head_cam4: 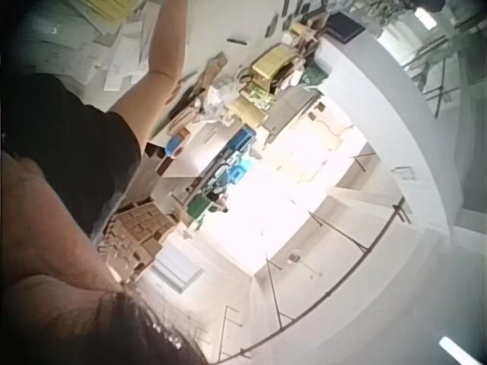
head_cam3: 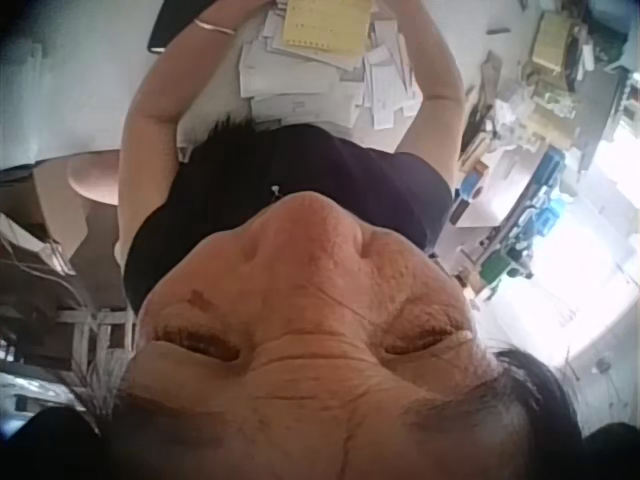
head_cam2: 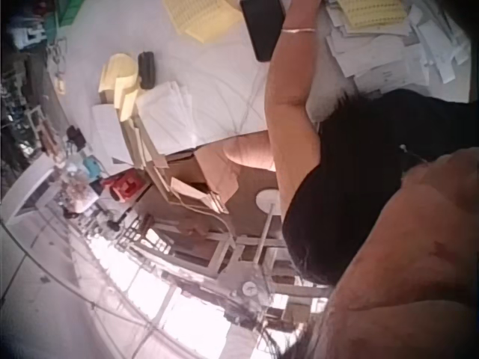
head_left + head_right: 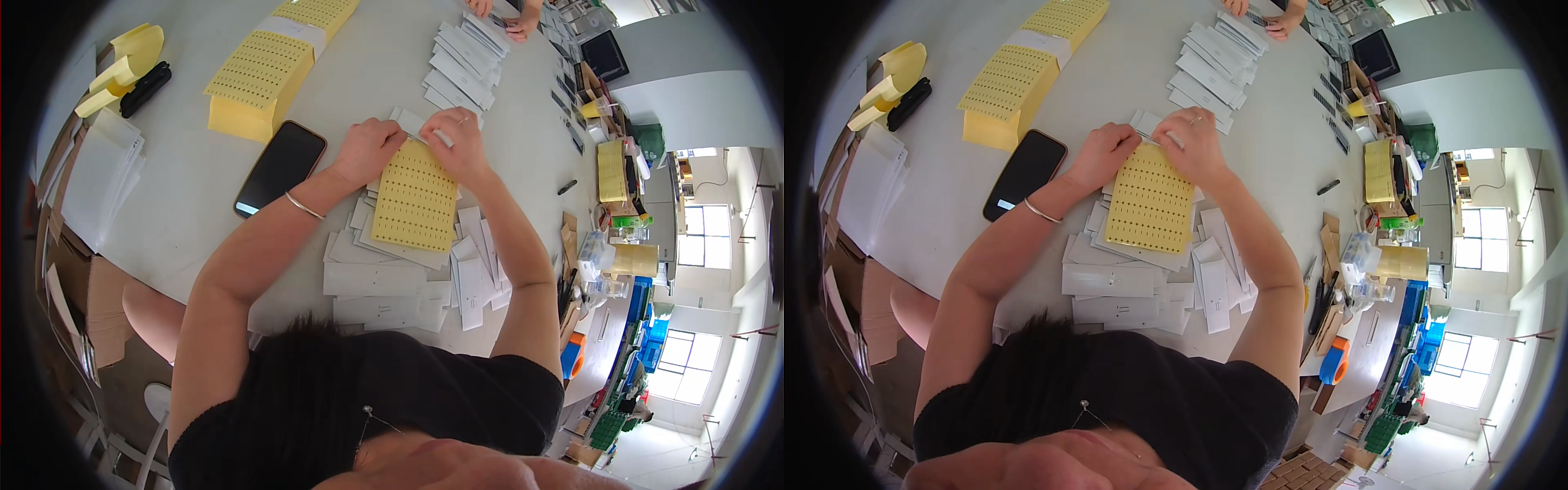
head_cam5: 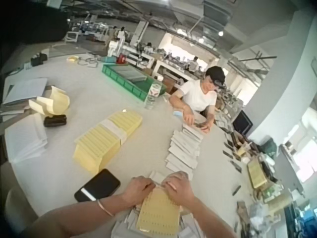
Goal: The recorder peels small yellow labels and applies them to white component strips, then organizes and stacks the strips at a factory workbench before inserting them into a housing.
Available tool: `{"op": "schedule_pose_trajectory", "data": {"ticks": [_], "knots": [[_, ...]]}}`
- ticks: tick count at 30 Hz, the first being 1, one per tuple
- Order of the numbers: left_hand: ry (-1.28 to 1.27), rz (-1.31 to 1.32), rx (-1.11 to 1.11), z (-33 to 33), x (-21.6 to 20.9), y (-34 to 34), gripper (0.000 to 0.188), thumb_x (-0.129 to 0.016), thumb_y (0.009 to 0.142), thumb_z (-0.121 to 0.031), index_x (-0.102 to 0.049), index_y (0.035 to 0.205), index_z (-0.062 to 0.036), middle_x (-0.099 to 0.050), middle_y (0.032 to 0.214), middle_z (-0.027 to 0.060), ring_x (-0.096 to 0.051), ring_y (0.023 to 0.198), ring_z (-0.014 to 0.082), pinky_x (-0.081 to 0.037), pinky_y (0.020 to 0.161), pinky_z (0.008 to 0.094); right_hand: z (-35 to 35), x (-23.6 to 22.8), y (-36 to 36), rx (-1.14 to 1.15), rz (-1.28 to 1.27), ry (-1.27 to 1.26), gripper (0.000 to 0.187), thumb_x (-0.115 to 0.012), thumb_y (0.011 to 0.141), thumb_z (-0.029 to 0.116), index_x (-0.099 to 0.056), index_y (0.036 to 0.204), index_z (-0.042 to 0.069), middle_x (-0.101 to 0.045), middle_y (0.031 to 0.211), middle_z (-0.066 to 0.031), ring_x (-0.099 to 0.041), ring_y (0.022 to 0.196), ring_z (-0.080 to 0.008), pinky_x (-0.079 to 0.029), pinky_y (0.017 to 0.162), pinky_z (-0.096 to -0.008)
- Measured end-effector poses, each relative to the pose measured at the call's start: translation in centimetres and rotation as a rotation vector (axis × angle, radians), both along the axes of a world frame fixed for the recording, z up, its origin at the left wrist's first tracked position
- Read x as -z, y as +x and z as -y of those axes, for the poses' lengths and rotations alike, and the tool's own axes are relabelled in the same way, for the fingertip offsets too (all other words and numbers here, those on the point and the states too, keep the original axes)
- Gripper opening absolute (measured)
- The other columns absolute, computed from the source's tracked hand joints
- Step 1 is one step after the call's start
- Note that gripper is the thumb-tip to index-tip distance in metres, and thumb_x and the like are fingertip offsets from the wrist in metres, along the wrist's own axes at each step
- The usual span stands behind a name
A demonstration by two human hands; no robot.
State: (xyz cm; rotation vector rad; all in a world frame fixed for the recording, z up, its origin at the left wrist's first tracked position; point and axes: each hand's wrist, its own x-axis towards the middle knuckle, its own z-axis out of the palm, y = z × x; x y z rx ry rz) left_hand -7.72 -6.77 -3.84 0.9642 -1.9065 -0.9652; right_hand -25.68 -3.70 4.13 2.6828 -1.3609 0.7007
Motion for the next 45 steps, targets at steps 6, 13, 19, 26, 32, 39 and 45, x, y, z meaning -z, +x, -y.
{"op": "schedule_pose_trajectory", "data": {"ticks": [6, 13, 19, 26, 32, 39, 45], "knots": [[-0.048, 0.026, 0.02, -0.1, -0.5, 0.1, 0.019, -0.055, 0.088, -0.025, -0.062, 0.084, -0.0079, -0.059, 0.074, 0.0121, -0.057, 0.076, 0.0298, -0.044, 0.073, 0.0436, 7.4, 3.7, -10.6, 0.479, 0.292, 0.115, 0.007, -0.064, 0.081, 0.014, -0.067, 0.082, 0.009, -0.064, 0.088, -0.0058, -0.058, 0.087, -0.0248, -0.046, 0.078, -0.0349], [-0.037, 0.043, 0.017, -0.2, -0.5, 0.2, 0.019, -0.056, 0.088, -0.025, -0.062, 0.083, -0.0084, -0.059, 0.072, 0.0101, -0.057, 0.077, 0.0282, -0.043, 0.075, 0.0431, 9.0, 5.2, -10.0, 0.628, -0.079, 0.115, 0.017, -0.067, 0.08, 0.023, -0.066, 0.093, 0.012, -0.064, 0.09, -0.0058, -0.059, 0.089, -0.0254, -0.046, 0.077, -0.0366], [0.001, 0.044, 0.041, -0.3, -1.4, 0.3, 0.02, -0.057, 0.087, -0.027, -0.063, 0.082, -0.0086, -0.062, 0.075, 0.0077, -0.057, 0.076, 0.0256, -0.043, 0.075, 0.0417, 7.4, 4.5, -9.3, 0.587, 0.026, 0.257, 0.042, -0.07, 0.079, 0.027, -0.055, 0.113, 0.009, -0.063, 0.097, -0.012, -0.059, 0.092, -0.0295, -0.047, 0.082, -0.0377], [0.142, 0.056, 0.077, -0.4, -2.4, 0.5, 0.022, -0.058, 0.087, -0.028, -0.066, 0.088, -0.0074, -0.062, 0.075, 0.0115, -0.058, 0.073, 0.0267, -0.047, 0.071, 0.0374, 7.4, 3.6, -10.7, 0.617, 0.107, 0.472, 0.052, -0.076, 0.073, 0.033, -0.055, 0.111, 0.006, -0.061, 0.102, -0.0148, -0.06, 0.095, -0.0254, -0.047, 0.084, -0.0346], [0.045, -0.004, 0.005, 0.0, -0.7, 0.2, 0.017, -0.058, 0.087, -0.024, -0.065, 0.09, -0.0082, -0.062, 0.076, 0.0139, -0.059, 0.073, 0.0296, -0.048, 0.071, 0.0409, 5.1, 2.3, -7.8, 0.624, 0.138, 0.718, 0.054, -0.078, 0.068, 0.034, -0.055, 0.106, 0.005, -0.06, 0.095, -0.0086, -0.057, 0.089, -0.0186, -0.046, 0.079, -0.0295], [-0.064, -0.01, 0.027, -0.3, -1.2, 0.2, 0.015, -0.054, 0.087, -0.015, -0.059, 0.101, -0.013, -0.062, 0.074, 0.0056, -0.059, 0.074, 0.026, -0.046, 0.07, 0.0413, 1.8, -0.6, -3.4, 0.364, 0.311, 0.779, 0.031, -0.073, 0.077, 0.027, -0.066, 0.097, 0.005, -0.062, 0.09, -0.0048, -0.055, 0.08, -0.0145, -0.045, 0.073, -0.0284], [-0.06, -0.074, 0.02, -0.4, -1.1, 0.0, 0.02, -0.054, 0.086, -0.012, -0.057, 0.105, -0.0145, -0.062, 0.073, 0.0035, -0.057, 0.073, 0.0244, -0.044, 0.071, 0.0396, 0.2, -0.3, 0.2, 0.09, 0.07, 0.363, 0.012, -0.07, 0.076, 0.016, -0.068, 0.084, 0.007, -0.062, 0.083, -0.0044, -0.056, 0.076, -0.018, -0.044, 0.069, -0.0307]]}}
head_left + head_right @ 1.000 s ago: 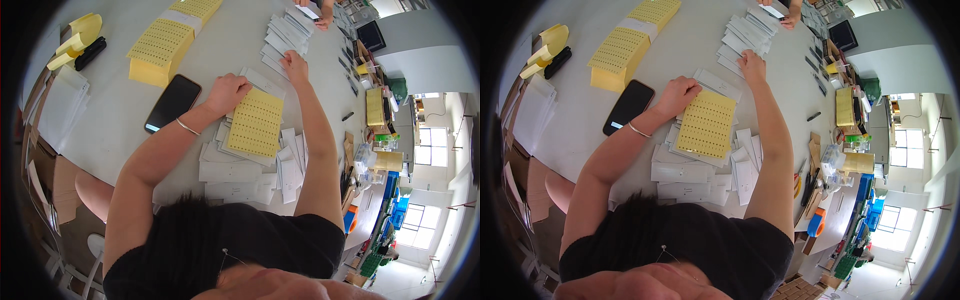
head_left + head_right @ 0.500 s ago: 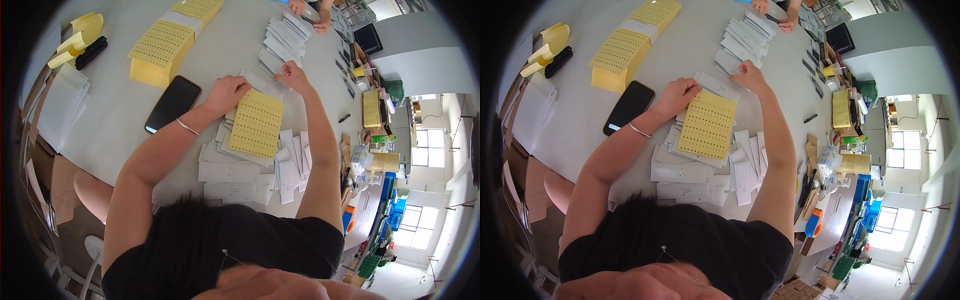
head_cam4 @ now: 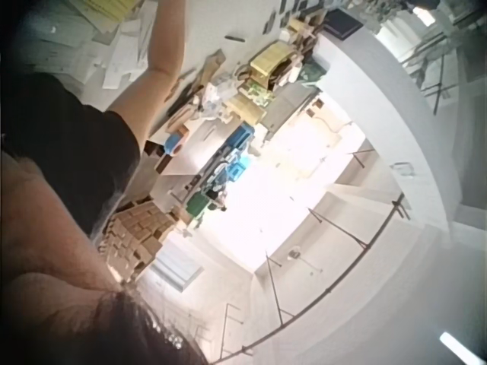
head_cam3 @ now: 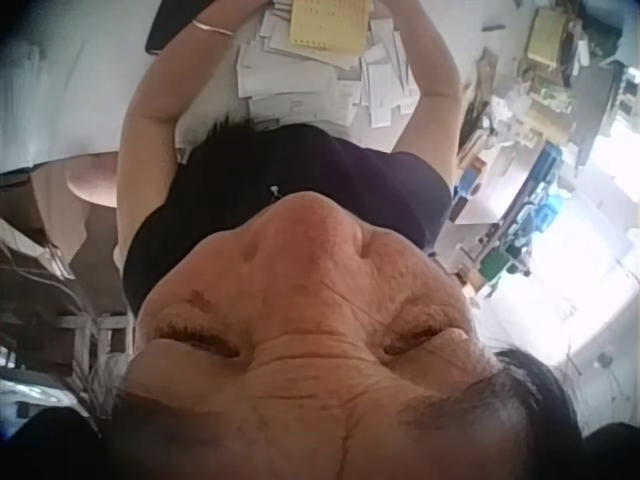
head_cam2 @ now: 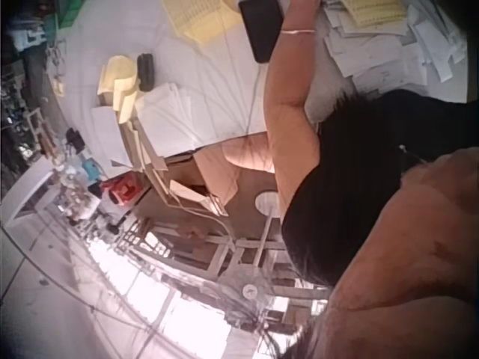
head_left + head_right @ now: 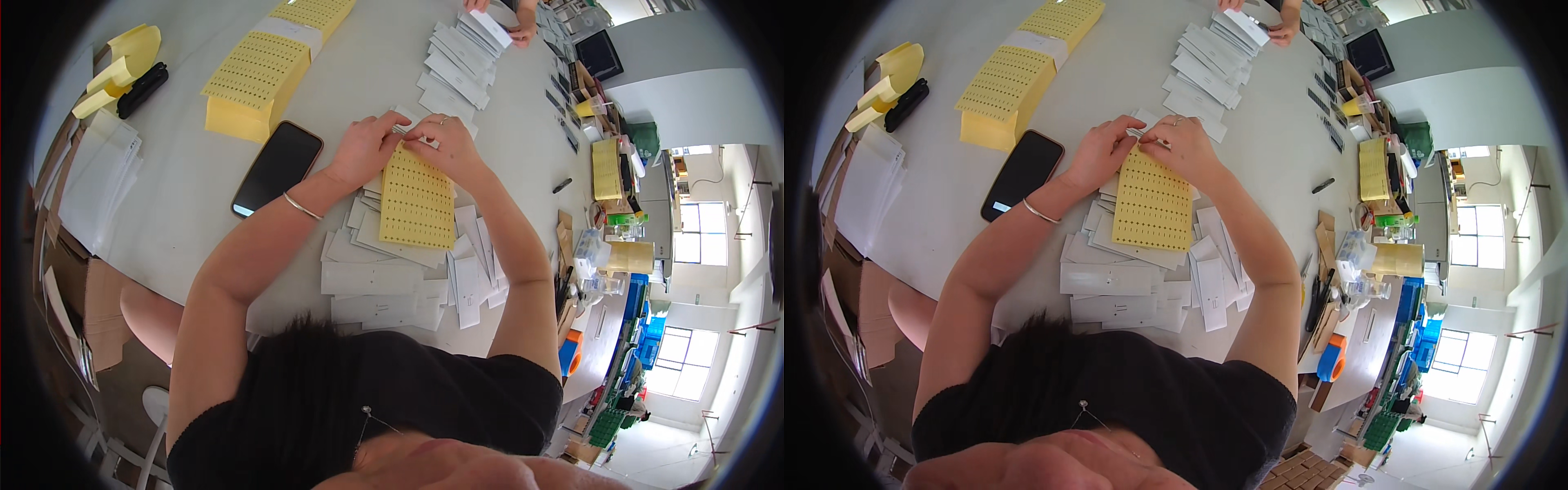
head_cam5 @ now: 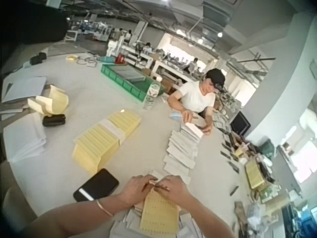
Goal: The recorder peels small yellow labels and applies them to white component strips, then organizes and stacks the strips at a factory workbench before inserting them into a housing.
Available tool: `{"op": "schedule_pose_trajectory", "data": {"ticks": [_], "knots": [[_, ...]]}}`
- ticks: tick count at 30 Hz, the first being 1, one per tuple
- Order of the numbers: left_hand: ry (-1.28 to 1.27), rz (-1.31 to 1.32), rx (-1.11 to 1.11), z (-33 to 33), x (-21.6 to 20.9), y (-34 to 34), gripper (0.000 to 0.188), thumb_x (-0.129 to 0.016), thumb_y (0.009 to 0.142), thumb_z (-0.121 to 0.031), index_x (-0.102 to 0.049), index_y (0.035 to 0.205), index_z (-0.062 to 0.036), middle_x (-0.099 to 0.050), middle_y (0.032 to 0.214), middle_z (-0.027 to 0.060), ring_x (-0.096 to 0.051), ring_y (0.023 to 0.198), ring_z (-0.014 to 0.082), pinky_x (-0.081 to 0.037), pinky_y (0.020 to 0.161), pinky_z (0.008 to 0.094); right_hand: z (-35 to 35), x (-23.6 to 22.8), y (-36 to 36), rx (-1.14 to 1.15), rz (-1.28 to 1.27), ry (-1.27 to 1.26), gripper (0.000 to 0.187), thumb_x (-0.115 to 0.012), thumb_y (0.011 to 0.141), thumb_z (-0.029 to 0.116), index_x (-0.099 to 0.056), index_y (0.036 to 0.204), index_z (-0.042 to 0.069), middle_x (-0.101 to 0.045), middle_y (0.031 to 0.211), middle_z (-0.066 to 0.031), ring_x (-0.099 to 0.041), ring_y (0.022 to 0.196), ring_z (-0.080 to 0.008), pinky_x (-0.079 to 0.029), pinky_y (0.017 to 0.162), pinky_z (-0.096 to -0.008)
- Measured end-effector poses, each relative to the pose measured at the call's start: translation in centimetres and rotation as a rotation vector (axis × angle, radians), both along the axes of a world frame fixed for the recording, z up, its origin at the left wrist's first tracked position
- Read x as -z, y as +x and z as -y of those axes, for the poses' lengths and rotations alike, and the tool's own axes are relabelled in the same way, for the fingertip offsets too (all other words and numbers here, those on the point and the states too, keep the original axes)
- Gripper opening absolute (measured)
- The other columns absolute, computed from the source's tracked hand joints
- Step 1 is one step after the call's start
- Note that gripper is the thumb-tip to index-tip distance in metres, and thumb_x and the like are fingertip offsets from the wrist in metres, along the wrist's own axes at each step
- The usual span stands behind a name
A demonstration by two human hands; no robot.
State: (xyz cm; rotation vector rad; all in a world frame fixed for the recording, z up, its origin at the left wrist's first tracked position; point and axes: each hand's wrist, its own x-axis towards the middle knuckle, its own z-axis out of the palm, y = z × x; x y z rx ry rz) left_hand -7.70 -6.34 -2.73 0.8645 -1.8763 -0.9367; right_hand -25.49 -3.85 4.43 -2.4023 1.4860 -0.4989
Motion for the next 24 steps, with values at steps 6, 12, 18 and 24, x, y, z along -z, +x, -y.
{"op": "schedule_pose_trajectory", "data": {"ticks": [6, 12, 18, 24], "knots": [[0.21, -0.034, 0.052, -0.1, -1.0, 0.5, 0.023, -0.053, 0.085, -0.009, -0.055, 0.108, -0.0102, -0.058, 0.068, 0.0085, -0.057, 0.068, 0.0291, -0.045, 0.065, 0.0404, -1.0, 0.4, 1.1, -0.175, -0.131, -0.367, 0.005, -0.068, 0.076, 0.013, -0.065, 0.08, 0.011, -0.062, 0.081, -0.0025, -0.056, 0.077, -0.0228, -0.042, 0.075, -0.0375], [0.165, -0.002, 0.031, -0.1, -1.0, 0.5, 0.024, -0.052, 0.085, -0.009, -0.053, 0.109, -0.0081, -0.056, 0.067, 0.0115, -0.057, 0.068, 0.0308, -0.046, 0.064, 0.0409, 3.5, 1.9, -6.2, 0.319, 0.312, -0.119, 0.007, -0.064, 0.081, 0.01, -0.065, 0.083, 0.004, -0.063, 0.088, -0.009, -0.059, 0.082, -0.024, -0.047, 0.074, -0.0344], [0.134, 0.026, 0.036, 0.0, -0.7, 0.4, 0.022, -0.052, 0.085, -0.009, -0.052, 0.107, -0.0081, -0.058, 0.07, 0.0122, -0.058, 0.071, 0.0315, -0.046, 0.066, 0.042, 5.1, 4.7, -10.5, 0.438, 0.072, -0.019, 0.013, -0.064, 0.084, 0.015, -0.065, 0.085, 0.002, -0.061, 0.089, -0.007, -0.059, 0.082, -0.0184, -0.047, 0.074, -0.0315], [0.139, 0.021, 0.036, 0.0, -0.6, 0.5, 0.022, -0.052, 0.085, -0.009, -0.052, 0.107, -0.0081, -0.057, 0.07, 0.0119, -0.057, 0.071, 0.0308, -0.046, 0.066, 0.0416, 4.8, 5.5, -9.5, 0.472, 0.01, -0.071, 0.03, -0.067, 0.081, 0.018, -0.057, 0.108, 0.009, -0.061, 0.096, -0.0103, -0.059, 0.088, -0.0274, -0.046, 0.079, -0.0371]]}}
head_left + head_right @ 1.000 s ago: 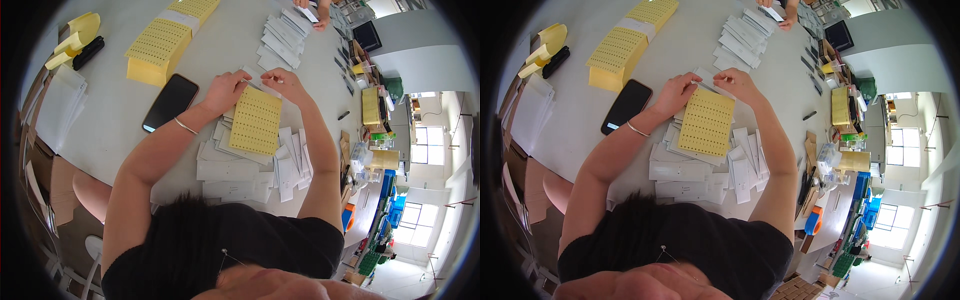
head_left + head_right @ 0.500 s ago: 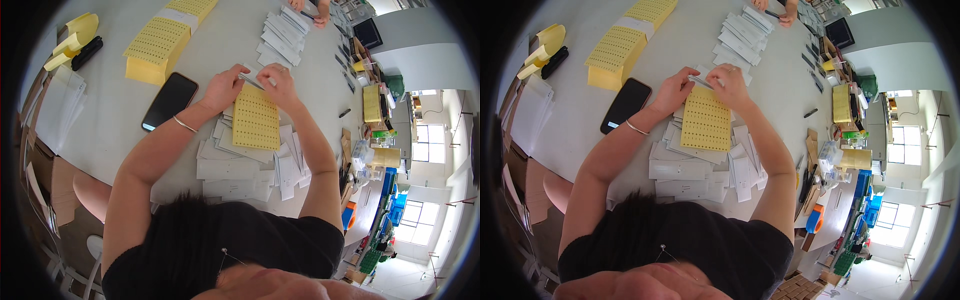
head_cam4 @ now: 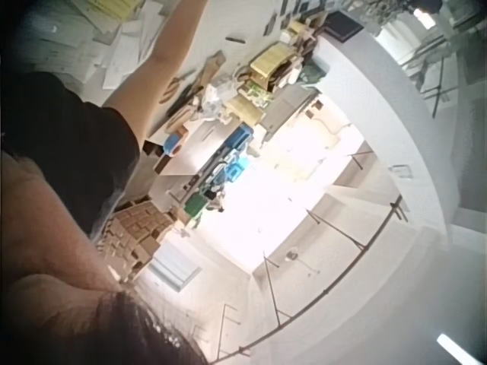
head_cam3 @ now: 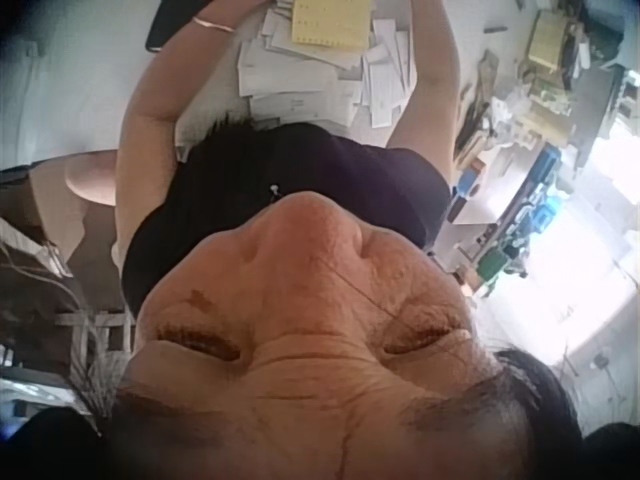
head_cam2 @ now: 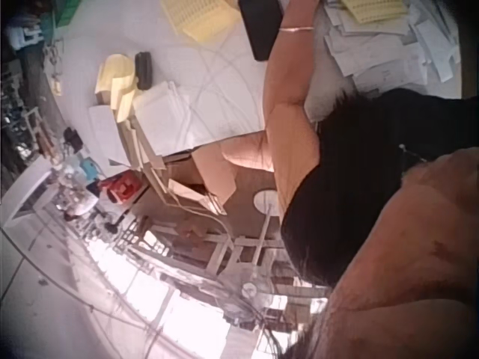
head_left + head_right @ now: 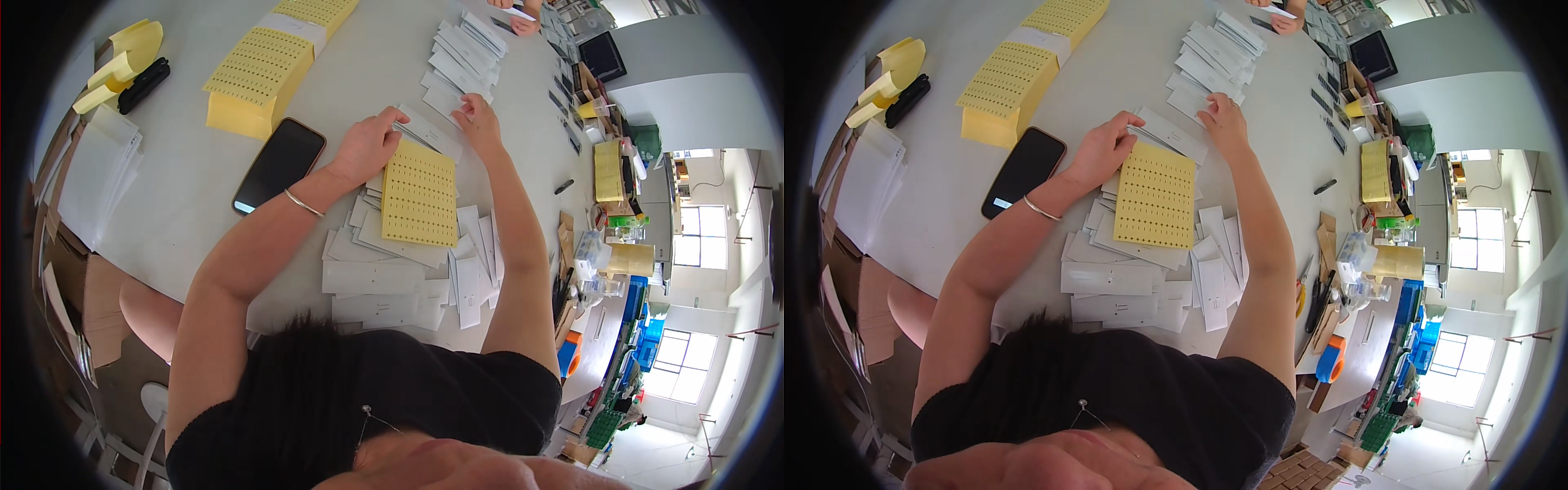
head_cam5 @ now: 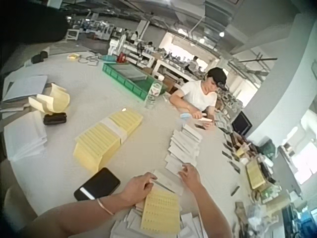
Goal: The recorder peels small yellow labels and applies them to white component strips, then organizes and stacks the strips at a factory workbench before inserting them into a housing.
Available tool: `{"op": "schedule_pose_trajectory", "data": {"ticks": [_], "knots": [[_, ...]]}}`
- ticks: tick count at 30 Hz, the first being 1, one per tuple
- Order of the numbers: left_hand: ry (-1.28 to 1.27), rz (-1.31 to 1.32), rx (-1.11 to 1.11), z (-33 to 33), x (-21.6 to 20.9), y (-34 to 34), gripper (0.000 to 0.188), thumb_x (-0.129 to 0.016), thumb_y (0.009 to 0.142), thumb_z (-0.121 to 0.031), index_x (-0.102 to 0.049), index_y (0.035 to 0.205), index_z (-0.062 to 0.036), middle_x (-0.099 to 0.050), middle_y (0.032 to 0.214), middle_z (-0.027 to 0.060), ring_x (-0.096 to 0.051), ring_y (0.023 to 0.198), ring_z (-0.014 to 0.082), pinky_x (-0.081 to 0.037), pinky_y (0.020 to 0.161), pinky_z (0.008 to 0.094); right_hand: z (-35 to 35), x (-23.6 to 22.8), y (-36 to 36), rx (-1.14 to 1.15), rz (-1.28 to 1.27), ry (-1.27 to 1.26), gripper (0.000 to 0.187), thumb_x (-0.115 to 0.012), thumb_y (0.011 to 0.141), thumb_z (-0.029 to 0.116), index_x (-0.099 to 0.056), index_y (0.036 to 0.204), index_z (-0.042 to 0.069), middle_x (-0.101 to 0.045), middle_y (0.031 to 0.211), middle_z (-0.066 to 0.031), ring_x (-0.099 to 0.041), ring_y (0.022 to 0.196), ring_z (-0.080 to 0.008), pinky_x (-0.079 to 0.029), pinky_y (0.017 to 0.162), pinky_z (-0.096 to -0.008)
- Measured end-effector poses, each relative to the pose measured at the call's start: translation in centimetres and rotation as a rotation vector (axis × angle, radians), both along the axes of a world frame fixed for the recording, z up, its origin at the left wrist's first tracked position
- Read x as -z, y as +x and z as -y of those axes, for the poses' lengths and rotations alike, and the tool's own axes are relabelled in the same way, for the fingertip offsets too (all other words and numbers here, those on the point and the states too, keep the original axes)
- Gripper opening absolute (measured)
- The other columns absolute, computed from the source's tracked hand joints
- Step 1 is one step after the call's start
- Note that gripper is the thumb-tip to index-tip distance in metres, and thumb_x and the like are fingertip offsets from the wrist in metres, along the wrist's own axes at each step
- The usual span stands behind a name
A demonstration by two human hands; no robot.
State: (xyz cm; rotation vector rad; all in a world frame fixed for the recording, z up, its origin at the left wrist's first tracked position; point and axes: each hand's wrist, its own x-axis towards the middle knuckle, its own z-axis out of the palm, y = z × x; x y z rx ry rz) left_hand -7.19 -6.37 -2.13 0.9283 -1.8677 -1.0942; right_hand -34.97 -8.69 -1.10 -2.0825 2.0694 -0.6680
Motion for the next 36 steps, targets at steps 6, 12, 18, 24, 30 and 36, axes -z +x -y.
{"op": "schedule_pose_trajectory", "data": {"ticks": [6, 12, 18, 24, 30, 36], "knots": [[-0.013, -0.006, -0.001, 0.0, 0.2, -0.2, 0.022, -0.052, 0.085, -0.009, -0.052, 0.107, -0.0084, -0.056, 0.07, 0.0111, -0.057, 0.072, 0.0299, -0.046, 0.066, 0.0412, -1.7, -1.5, 0.5, -0.156, -0.161, 0.005, 0.044, -0.072, 0.078, 0.023, -0.051, 0.113, 0.008, -0.061, 0.095, -0.0121, -0.058, 0.089, -0.0258, -0.047, 0.081, -0.036], [-0.025, -0.022, 0.037, -0.1, 0.0, -0.2, 0.02, -0.051, 0.087, -0.011, -0.052, 0.107, -0.0093, -0.058, 0.072, 0.01, -0.058, 0.073, 0.0292, -0.046, 0.067, 0.0411, -2.4, -2.9, 1.8, -0.007, 0.184, 0.253, 0.05, -0.076, 0.073, 0.029, -0.054, 0.112, 0.006, -0.061, 0.096, -0.0081, -0.057, 0.089, -0.0189, -0.047, 0.08, -0.0299], [-0.033, -0.056, 0.046, 0.1, 0.1, -0.3, 0.02, -0.049, 0.088, -0.009, -0.052, 0.108, -0.0099, -0.06, 0.074, 0.0094, -0.06, 0.073, 0.0286, -0.047, 0.069, 0.0406, -3.4, -5.2, 5.2, -0.192, 0.344, 0.397, 0.03, -0.071, 0.078, 0.025, -0.065, 0.099, 0.004, -0.062, 0.091, -0.0047, -0.057, 0.087, -0.0151, -0.047, 0.079, -0.0277], [0.015, -0.129, 0.07, 0.2, 0.1, -0.3, 0.023, -0.047, 0.089, -0.007, -0.05, 0.111, -0.0093, -0.062, 0.076, 0.0117, -0.062, 0.072, 0.0298, -0.05, 0.069, 0.0393, -5.0, -6.1, 9.9, -0.344, 0.293, 0.219, 0.014, -0.066, 0.079, 0.013, -0.071, 0.091, 0.007, -0.064, 0.089, -0.0043, -0.058, 0.081, -0.0158, -0.044, 0.076, -0.029], [0.087, -0.128, 0.07, -0.1, -0.5, -0.2, 0.024, -0.047, 0.089, -0.007, -0.049, 0.113, -0.0082, -0.061, 0.074, 0.0122, -0.062, 0.07, 0.0302, -0.049, 0.067, 0.0378, -5.5, -5.0, 10.5, -0.529, -0.208, -0.254, 0.006, -0.068, 0.077, 0.016, -0.064, 0.077, 0.012, -0.062, 0.084, 0.0006, -0.056, 0.081, -0.0195, -0.04, 0.082, -0.0349], [0.132, -0.013, 0.04, -0.2, -1.0, 0.3, 0.026, -0.049, 0.088, -0.008, -0.048, 0.113, -0.008, -0.056, 0.067, 0.012, -0.058, 0.065, 0.0306, -0.047, 0.064, 0.0391, -1.5, -4.6, 6.3, -0.345, 0.1, -0.151, 0.005, -0.064, 0.081, 0.014, -0.064, 0.082, 0.009, -0.062, 0.086, -0.0046, -0.056, 0.089, -0.0262, -0.039, 0.084, -0.0364]]}}
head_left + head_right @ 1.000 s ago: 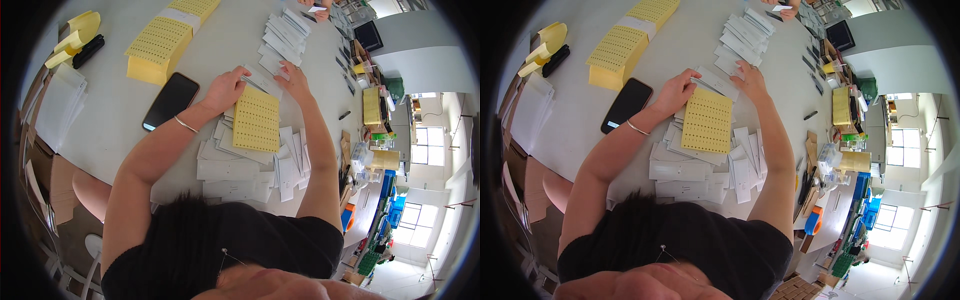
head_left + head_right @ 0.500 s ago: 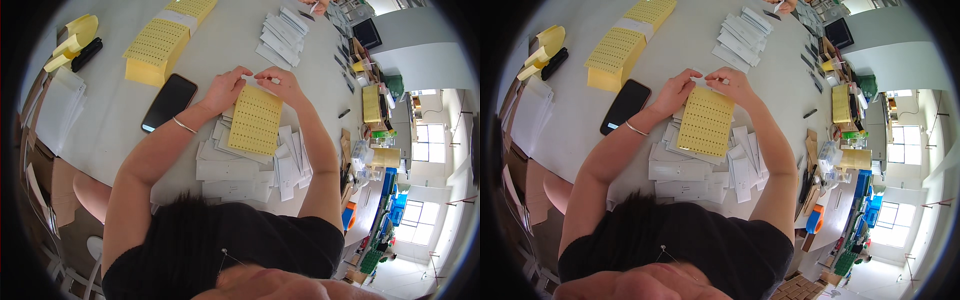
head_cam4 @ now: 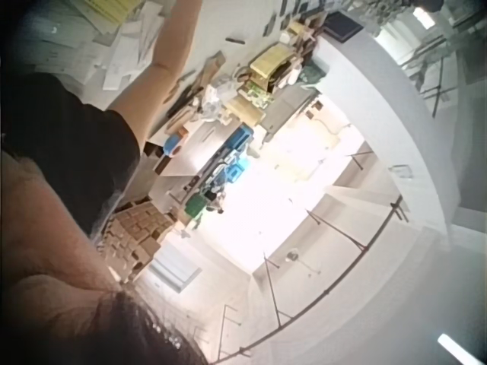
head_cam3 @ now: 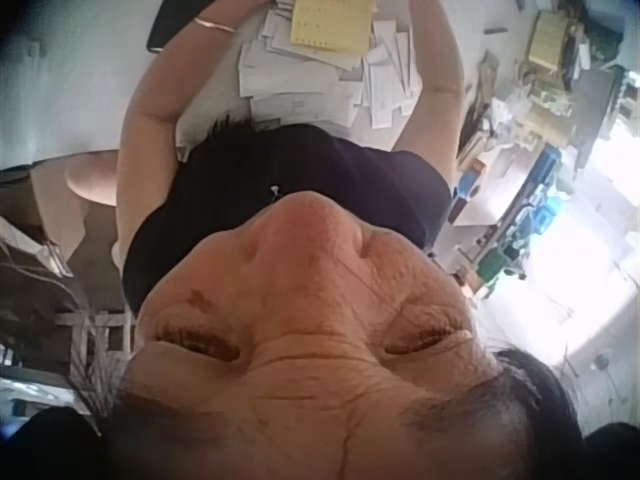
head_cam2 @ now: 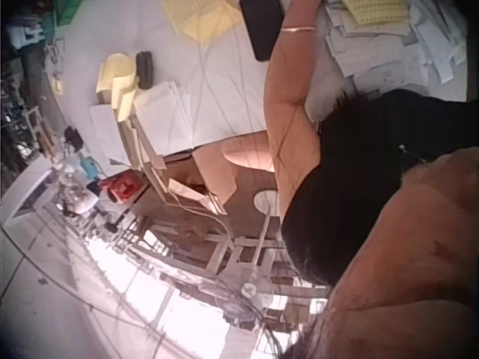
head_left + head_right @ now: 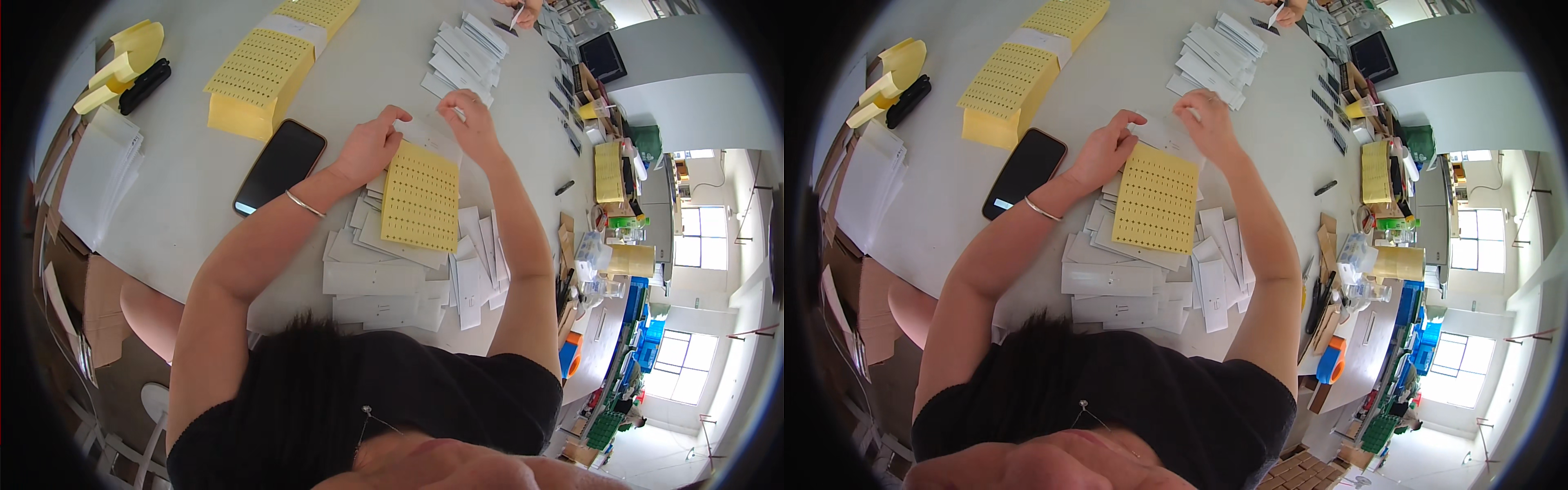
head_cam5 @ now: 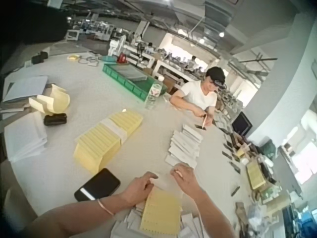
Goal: The recorder peels small yellow labels and applies them to white component strips, then organizes and stacks the strips at a factory workbench before inserting them into a housing.
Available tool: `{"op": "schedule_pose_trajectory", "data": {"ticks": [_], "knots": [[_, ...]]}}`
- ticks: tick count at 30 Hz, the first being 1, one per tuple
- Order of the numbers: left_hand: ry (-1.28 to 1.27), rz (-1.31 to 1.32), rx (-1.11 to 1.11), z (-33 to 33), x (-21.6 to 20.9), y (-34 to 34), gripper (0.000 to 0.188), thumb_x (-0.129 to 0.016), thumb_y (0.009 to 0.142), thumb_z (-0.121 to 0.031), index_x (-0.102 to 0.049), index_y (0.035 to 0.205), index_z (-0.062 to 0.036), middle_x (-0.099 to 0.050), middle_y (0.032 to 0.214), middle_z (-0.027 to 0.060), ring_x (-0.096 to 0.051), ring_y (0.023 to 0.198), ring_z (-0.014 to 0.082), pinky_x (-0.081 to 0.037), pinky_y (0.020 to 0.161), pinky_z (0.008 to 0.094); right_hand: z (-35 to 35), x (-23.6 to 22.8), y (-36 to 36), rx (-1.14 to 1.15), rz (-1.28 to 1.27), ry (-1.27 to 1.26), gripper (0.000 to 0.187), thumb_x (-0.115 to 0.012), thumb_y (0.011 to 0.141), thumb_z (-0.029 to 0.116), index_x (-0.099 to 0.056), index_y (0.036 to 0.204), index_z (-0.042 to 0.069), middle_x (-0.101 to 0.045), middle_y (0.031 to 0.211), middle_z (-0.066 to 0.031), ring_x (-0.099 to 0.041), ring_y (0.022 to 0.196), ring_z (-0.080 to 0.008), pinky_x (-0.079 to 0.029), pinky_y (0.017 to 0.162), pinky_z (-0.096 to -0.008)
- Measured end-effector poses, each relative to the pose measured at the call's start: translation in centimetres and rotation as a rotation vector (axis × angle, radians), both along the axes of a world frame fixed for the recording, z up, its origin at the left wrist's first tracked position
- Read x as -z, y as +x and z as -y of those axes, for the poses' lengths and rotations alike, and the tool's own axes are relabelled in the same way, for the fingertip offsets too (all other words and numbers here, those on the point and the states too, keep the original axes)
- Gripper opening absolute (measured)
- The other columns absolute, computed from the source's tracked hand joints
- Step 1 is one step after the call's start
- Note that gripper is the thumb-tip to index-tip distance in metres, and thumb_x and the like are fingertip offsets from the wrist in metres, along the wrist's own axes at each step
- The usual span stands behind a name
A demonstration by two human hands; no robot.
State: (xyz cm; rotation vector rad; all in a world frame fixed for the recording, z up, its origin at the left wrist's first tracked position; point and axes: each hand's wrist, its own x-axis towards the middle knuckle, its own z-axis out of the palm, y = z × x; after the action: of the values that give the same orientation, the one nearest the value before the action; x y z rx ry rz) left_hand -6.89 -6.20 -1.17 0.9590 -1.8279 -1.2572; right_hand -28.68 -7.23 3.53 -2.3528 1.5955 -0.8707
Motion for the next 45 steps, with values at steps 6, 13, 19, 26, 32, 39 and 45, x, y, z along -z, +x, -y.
{"op": "schedule_pose_trajectory", "data": {"ticks": [6, 13, 19, 26, 32, 39, 45], "knots": [[-0.084, 0.007, -0.005, -0.1, 0.1, -0.3, 0.024, -0.049, 0.086, -0.006, -0.049, 0.11, -0.0082, -0.057, 0.067, 0.012, -0.058, 0.065, 0.0315, -0.047, 0.064, 0.0415, 4.7, 2.7, -7.6, 0.266, -0.256, 0.035, 0.01, -0.061, 0.084, 0.02, -0.066, 0.086, 0.011, -0.061, 0.099, -0.0045, -0.054, 0.098, -0.0268, -0.035, 0.089, -0.0418], [-0.142, 0.007, -0.013, 0.1, 0.6, -0.4, 0.023, -0.05, 0.085, -0.006, -0.049, 0.108, -0.0084, -0.058, 0.067, 0.0119, -0.058, 0.066, 0.0316, -0.047, 0.065, 0.0424, 5.3, 4.0, -6.1, 0.337, -0.412, 0.04, 0.014, -0.062, 0.084, 0.025, -0.063, 0.091, 0.013, -0.06, 0.097, -0.0022, -0.054, 0.1, -0.022, -0.032, 0.089, -0.0418], [-0.144, 0.023, -0.017, 0.2, 0.8, -0.5, 0.023, -0.05, 0.085, -0.007, -0.049, 0.108, -0.0086, -0.058, 0.068, 0.0117, -0.059, 0.067, 0.0312, -0.047, 0.065, 0.0425, 4.2, 4.4, -6.4, 0.418, -0.358, 0.018, 0.023, -0.068, 0.082, 0.027, -0.065, 0.1, 0.013, -0.059, 0.1, -0.003, -0.054, 0.098, -0.0245, -0.033, 0.089, -0.0412], [-0.134, 0.016, -0.007, 0.1, 0.7, -0.2, 0.024, -0.05, 0.084, -0.006, -0.049, 0.108, -0.0087, -0.057, 0.066, 0.0109, -0.058, 0.065, 0.0304, -0.047, 0.064, 0.0411, 0.7, 3.8, -6.6, 0.243, -0.382, 0.018, 0.027, -0.068, 0.082, 0.026, -0.063, 0.103, 0.011, -0.06, 0.101, -0.0058, -0.055, 0.099, -0.0264, -0.037, 0.09, -0.0405], [-0.082, -0.068, -0.017, 0.2, 0.6, -0.5, 0.024, -0.051, 0.085, -0.007, -0.05, 0.109, -0.0083, -0.055, 0.065, 0.0098, -0.055, 0.06, 0.0256, -0.046, 0.061, 0.0362, -0.6, 2.6, -6.8, 0.307, -0.249, 0.259, 0.029, -0.069, 0.078, 0.028, -0.057, 0.095, 0.006, -0.063, 0.1, -0.0091, -0.058, 0.096, -0.0294, -0.044, 0.085, -0.0405], [-0.118, -0.288, -0.074, 0.1, 0.4, -0.4, 0.023, -0.054, 0.089, -0.005, -0.052, 0.112, -0.0072, -0.052, 0.065, 0.0038, -0.046, 0.059, 0.0109, -0.044, 0.061, 0.0263, -4.2, 1.5, -7.9, 0.55, -0.158, 0.372, 0.047, -0.073, 0.073, 0.035, -0.054, 0.102, 0.003, -0.064, 0.097, -0.0097, -0.062, 0.09, -0.0247, -0.047, 0.083, -0.0342], [-0.13, -0.602, -0.411, 1.7, 1.9, 0.1, 0.02, -0.054, 0.09, -0.005, -0.052, 0.11, -0.0025, -0.053, 0.071, 0.0006, -0.048, 0.061, 0.0082, -0.045, 0.059, 0.0233, -13.8, -0.7, -6.3, 0.527, 0.251, 0.218, 0.04, -0.077, 0.072, 0.023, -0.054, 0.098, 0.002, -0.062, 0.092, -0.0082, -0.06, 0.087, -0.0169, -0.048, 0.082, -0.0291]]}}
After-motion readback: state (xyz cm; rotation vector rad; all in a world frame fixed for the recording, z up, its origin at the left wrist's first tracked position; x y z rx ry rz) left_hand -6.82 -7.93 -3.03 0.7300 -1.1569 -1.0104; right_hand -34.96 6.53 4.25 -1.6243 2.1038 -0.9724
